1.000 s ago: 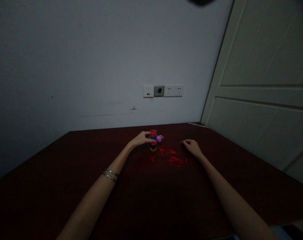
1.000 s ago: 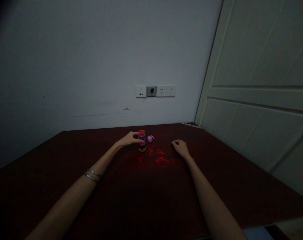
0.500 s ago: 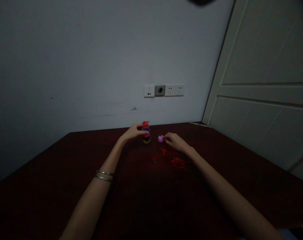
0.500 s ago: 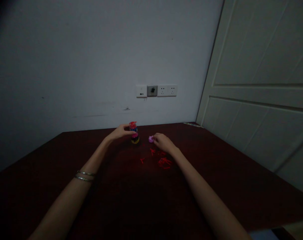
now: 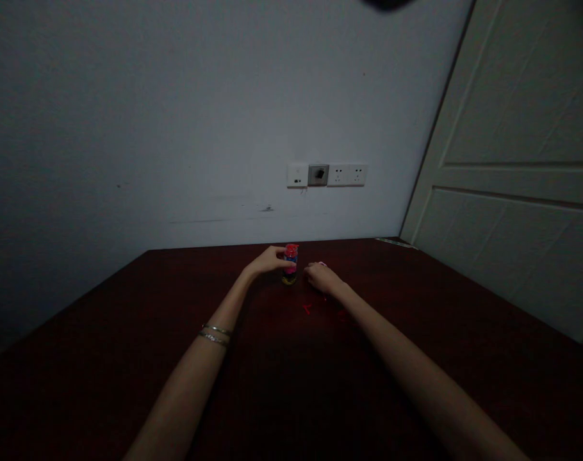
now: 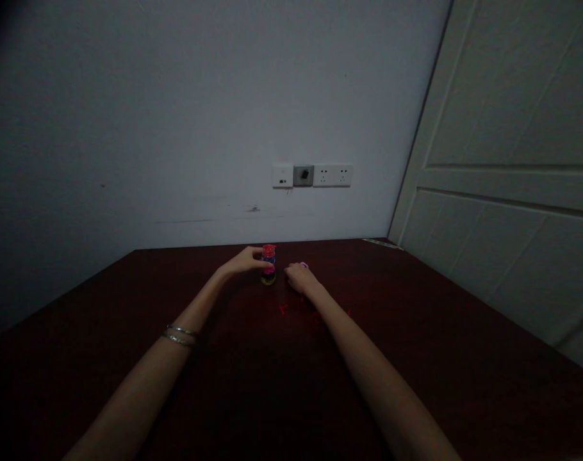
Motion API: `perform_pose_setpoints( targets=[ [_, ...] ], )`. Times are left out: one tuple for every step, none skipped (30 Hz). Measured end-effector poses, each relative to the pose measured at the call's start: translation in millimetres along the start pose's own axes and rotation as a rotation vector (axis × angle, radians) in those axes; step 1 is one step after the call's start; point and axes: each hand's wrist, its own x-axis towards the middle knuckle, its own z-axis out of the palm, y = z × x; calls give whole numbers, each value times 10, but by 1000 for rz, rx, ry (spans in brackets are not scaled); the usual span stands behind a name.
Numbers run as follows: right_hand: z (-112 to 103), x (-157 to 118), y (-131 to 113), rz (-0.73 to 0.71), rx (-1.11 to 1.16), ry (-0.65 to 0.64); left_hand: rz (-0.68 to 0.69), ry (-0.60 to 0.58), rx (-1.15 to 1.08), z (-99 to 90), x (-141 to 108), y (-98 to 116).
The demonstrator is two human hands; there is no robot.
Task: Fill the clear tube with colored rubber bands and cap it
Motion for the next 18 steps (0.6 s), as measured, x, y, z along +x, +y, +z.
perform_pose_setpoints(
  targets=[
    [-3, -20, 21, -7, 14, 4, 8, -6, 9, 12, 7, -15],
    [-8, -43, 48, -12, 36, 11, 14, -8, 17, 24, 14, -31],
    [-15, -69, 78, -15, 66, 21, 19, -6, 23, 38, 19, -45],
    [-23, -99, 113, -19, 101, 37, 23, -3, 28, 52, 24, -59],
    [-33, -134, 151, -23, 138, 54, 28, 0, 33, 67, 28, -70],
    [-42, -173, 192, -26, 172, 72, 33, 4, 37, 83, 33, -78],
    [-51, -216, 235, -22, 201, 83, 40, 6, 41, 101, 38, -84],
    [-58, -263, 277, -11, 223, 85, 47, 6, 43, 119, 44, -86],
    [-64, -314, 318, 5, 239, 78, 56, 6, 43, 138, 51, -85],
    [-67, -367, 357, 23, 253, 69, 65, 5, 40, 158, 59, -81],
    [-67, -420, 392, 37, 269, 62, 74, 5, 36, 180, 68, -74],
    [-64, -471, 424, 44, 291, 63, 83, 3, 31, 202, 77, -67],
    [-56, -521, 452, 43, 319, 74, 91, -1, 23, 225, 86, -59],
    [-44, -566, 477, 40, 352, 95, 100, -4, 14, 249, 95, -52],
    [-28, -606, 499, 43, 388, 123, 107, -5, 8, 272, 103, -48],
    [-7, -640, 517, 52, 422, 154, 111, -3, 6, 295, 109, -46],
    [18, -668, 533, 67, 451, 181, 113, 1, 8, 317, 114, -48],
    [44, -689, 546, 82, 471, 203, 114, 6, 13, 338, 116, -51]
  ],
)
